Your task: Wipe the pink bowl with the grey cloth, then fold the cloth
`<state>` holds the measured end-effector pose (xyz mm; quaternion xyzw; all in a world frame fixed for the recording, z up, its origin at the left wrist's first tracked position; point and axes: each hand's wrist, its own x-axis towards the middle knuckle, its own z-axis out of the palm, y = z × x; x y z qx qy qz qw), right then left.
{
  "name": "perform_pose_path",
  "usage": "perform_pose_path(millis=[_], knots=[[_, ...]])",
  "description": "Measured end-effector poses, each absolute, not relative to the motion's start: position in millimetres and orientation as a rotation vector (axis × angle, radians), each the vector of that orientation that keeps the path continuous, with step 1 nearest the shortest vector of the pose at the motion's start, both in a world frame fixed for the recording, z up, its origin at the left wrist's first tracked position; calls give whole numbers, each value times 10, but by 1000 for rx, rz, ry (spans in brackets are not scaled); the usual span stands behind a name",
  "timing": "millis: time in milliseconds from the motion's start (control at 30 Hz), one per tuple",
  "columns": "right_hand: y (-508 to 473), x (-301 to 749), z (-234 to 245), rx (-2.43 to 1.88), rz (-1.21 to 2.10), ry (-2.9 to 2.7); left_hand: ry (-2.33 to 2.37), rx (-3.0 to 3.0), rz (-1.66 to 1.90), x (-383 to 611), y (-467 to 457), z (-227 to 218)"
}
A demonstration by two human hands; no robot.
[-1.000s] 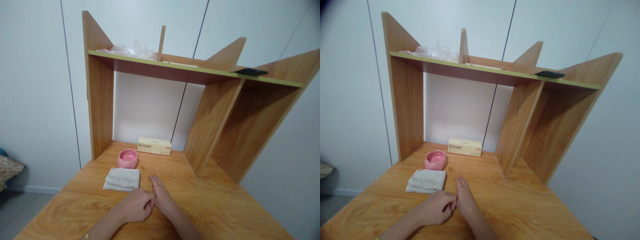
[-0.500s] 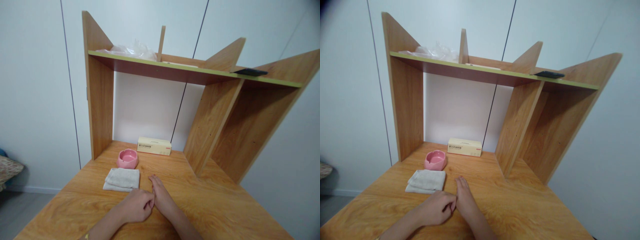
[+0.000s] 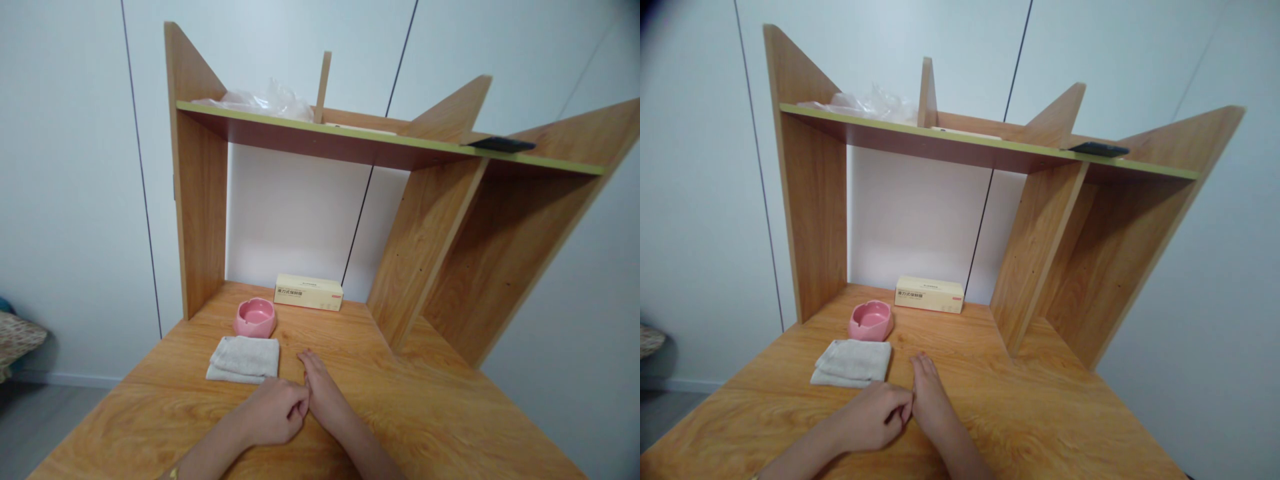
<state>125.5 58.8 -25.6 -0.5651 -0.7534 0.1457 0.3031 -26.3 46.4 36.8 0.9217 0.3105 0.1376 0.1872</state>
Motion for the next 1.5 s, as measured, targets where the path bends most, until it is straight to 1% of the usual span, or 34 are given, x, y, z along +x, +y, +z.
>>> perform_pose_path(millis=[300,1500], knots=[[620,1270,-310,-1466,366,-1992,883,2606,382,-262,474,350],[593,1254,-272,-1503,364,-2006,885,2580,358,-262,473,360]])
